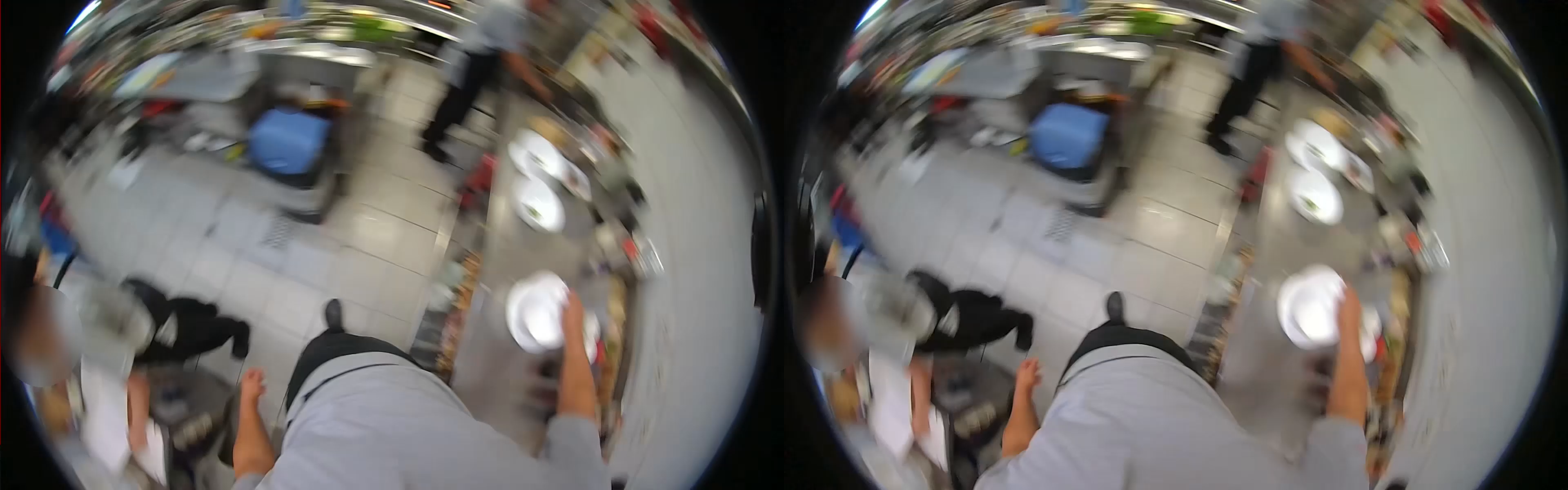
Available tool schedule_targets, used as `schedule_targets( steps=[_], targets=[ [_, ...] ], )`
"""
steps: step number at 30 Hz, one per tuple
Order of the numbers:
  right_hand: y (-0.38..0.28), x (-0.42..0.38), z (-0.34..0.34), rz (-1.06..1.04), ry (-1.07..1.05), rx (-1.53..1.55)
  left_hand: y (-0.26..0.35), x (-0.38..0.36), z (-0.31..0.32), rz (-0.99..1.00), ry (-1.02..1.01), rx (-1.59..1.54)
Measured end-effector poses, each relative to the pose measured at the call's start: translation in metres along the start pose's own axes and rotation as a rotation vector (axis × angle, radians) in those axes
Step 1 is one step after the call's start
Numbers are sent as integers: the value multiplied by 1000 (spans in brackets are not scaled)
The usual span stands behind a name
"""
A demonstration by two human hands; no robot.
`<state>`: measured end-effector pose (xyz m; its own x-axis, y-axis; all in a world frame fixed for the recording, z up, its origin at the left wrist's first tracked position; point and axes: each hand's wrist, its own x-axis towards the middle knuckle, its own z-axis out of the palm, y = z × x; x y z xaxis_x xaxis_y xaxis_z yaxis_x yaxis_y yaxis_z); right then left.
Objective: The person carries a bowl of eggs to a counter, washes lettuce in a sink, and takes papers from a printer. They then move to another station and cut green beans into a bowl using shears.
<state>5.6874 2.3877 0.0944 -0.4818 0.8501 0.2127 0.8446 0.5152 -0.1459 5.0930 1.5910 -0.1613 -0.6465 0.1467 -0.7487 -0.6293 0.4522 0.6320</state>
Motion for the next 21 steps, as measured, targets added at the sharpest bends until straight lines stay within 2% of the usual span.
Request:
schedule_targets(
  steps=[1,2,3,4,7,9,10,11,12,13,15,19,21],
  targets=[
    [-7,2,-9,214,55,-22,-4,6,-1,0,-27,77],
    [-48,-2,-50,318,132,201,-3,-2,-1,-19,-96,74],
    [-57,-3,-63,301,303,194,-1,0,10,-49,-59,59],
    [-56,1,-73,342,436,302,10,-5,20,-21,-99,172],
    [-47,0,-106,454,574,434,44,-21,46,12,-131,337],
    [-49,-7,-107,420,428,409,68,-3,47,0,-132,377],
    [-49,-14,-101,431,436,408,78,6,52,28,-165,301],
    [-55,-22,-95,254,301,238,86,11,57,54,-197,221],
    [-58,-28,-88,74,161,66,101,15,66,61,-166,304],
    [-61,-32,-81,75,165,66,115,20,78,64,-167,304],
    [-68,-34,-67,297,-231,14,137,36,91,104,-275,235],
    [-90,-12,-80,361,-235,-115,167,30,125,190,-256,282],
    [-89,-9,-79,382,-7,15,168,36,131,199,-302,334]
  ],
)
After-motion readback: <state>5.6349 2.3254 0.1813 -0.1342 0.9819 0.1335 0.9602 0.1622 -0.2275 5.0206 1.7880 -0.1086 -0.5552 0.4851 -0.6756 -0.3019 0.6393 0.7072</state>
